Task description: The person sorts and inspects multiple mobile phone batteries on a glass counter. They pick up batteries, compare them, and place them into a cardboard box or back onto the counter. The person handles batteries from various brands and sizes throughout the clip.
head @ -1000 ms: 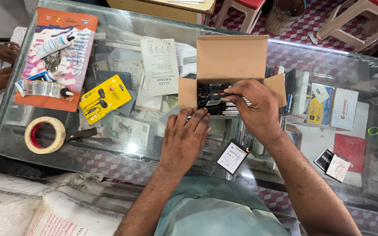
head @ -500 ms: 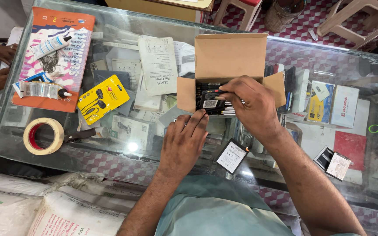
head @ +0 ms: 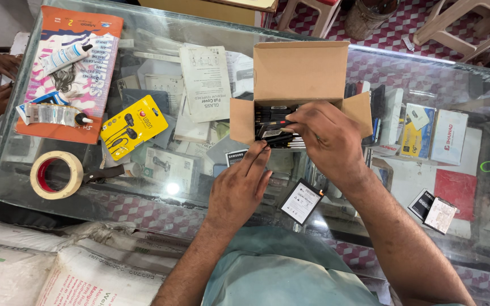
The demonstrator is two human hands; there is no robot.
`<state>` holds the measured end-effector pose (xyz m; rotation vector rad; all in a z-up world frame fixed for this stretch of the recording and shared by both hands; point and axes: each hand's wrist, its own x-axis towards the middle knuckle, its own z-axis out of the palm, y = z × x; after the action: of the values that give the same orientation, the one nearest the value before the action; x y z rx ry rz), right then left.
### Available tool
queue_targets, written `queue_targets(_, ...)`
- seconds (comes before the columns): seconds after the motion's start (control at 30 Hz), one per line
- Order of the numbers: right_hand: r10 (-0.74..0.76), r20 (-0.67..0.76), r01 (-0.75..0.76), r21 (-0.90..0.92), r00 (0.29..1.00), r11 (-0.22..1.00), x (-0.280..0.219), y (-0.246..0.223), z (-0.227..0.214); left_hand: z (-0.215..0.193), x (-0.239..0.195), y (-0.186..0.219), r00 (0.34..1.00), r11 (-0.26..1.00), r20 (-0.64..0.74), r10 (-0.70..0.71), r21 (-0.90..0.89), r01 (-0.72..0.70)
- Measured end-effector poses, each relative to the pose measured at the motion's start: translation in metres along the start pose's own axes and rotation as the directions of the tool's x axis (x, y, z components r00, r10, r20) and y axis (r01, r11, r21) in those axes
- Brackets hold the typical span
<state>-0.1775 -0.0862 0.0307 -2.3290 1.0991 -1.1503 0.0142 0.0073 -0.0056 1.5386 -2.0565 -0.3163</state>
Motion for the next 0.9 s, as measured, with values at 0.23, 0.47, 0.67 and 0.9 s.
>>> queue_targets(0.23, 0.038, 0.188, -0.046, 0.036, 0.981, 0.998, 0.000, 0.010, 0.017, -0.002, 0.000, 0.000, 1.000, 1.000, 0.017, 0.001, 0.027, -0.001)
queue_targets(0.47, -0.031, 0.219, 0.071, -0.177, 0.975, 0.982, -0.011, 0.002, 0.010, -0.011, 0.002, -0.005, 0.996, 0.995, -0.033, 0.080, 0.060, -0.078)
queue_targets(0.67, -0.099, 0.226, 0.159, -0.265, 0.969, 0.951, -0.017, 0.007, 0.006, -0.014, 0.011, 0.000, 0.997, 0.994, -0.038, 0.074, 0.085, -0.071)
queue_targets(0.9, -0.073, 0.330, 0.213, -0.410, 0.941, 0.887, -0.026, 0.007, 0.014, -0.010, 0.022, 0.004, 0.993, 0.969, 0.116, -0.022, 0.247, -0.007)
